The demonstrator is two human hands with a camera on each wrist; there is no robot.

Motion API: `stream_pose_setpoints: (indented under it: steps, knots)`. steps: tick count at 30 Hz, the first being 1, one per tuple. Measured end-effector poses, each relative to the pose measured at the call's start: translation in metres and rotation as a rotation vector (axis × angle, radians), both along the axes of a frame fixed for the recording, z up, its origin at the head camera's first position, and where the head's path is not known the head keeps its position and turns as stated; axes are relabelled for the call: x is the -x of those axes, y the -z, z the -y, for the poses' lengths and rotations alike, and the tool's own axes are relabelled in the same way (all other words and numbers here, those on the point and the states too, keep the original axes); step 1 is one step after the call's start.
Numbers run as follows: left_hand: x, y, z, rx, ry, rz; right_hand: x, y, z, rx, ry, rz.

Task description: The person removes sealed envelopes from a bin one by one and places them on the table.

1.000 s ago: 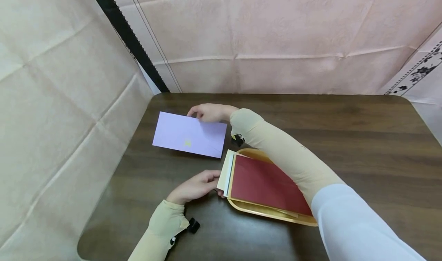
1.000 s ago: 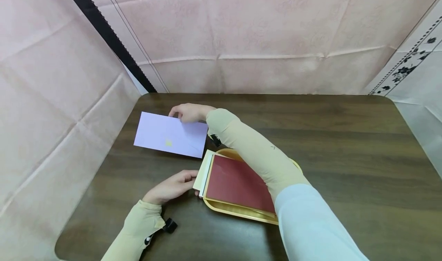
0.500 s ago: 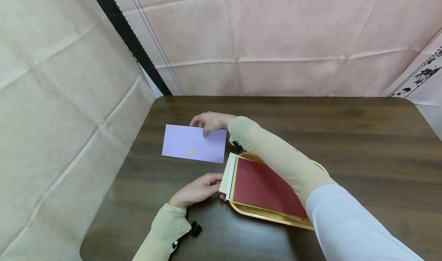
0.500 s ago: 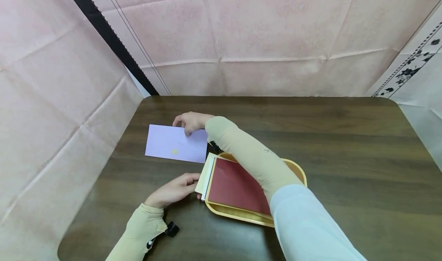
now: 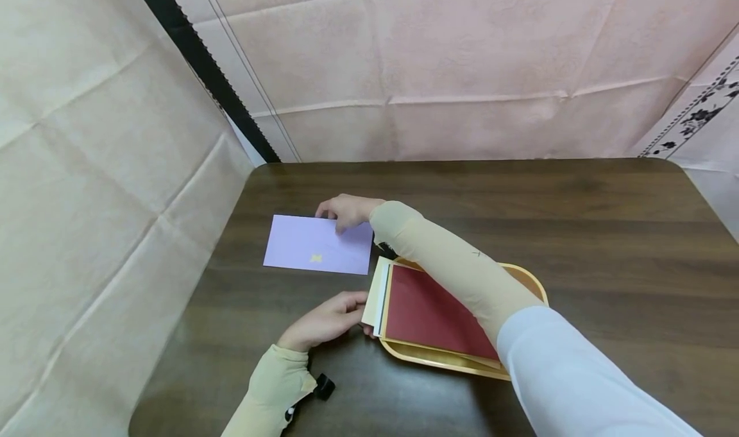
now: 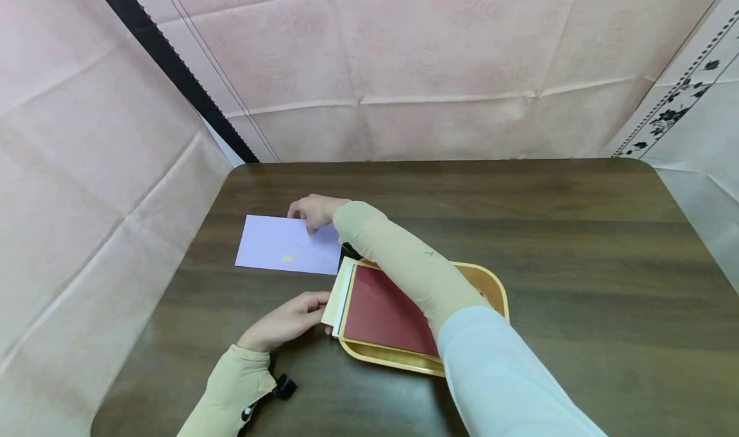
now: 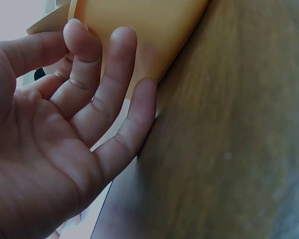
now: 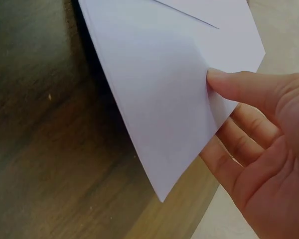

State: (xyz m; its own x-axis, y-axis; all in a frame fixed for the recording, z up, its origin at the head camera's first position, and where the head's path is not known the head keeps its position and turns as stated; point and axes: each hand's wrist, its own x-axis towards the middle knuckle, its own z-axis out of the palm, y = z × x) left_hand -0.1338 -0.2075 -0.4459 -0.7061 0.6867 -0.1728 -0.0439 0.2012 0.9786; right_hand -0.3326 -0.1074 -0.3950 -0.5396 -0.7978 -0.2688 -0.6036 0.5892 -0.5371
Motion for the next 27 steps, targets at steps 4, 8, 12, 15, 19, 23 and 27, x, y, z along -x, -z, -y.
stream_pose_setpoints:
  steps: [4,8,12,15,19,23,27]
  knots:
    - [0.000,0.001,-0.001,-0.018,0.005,0.007,0.000,0.003,0.003,-0.002,-0.004,-0.031]
    - [0.000,0.001,-0.001,-0.010,0.006,-0.010,-0.001,0.004,0.005,0.010,0.004,-0.037]
    - [-0.001,0.000,0.000,0.002,0.006,-0.024,-0.003,0.006,0.008,0.021,0.004,-0.032]
    - [-0.001,0.001,0.000,0.004,0.009,-0.034,-0.005,0.008,0.010,0.027,0.015,-0.035]
    - [-0.002,0.003,0.000,0.004,0.011,-0.038,-0.006,0.010,0.013,0.022,0.028,-0.073]
    - [-0.002,0.001,0.000,0.008,0.006,-0.023,-0.007,0.011,0.016,0.004,0.027,-0.130]
    - [-0.002,0.001,0.000,0.003,0.005,-0.017,-0.007,0.013,0.020,-0.004,0.016,-0.163]
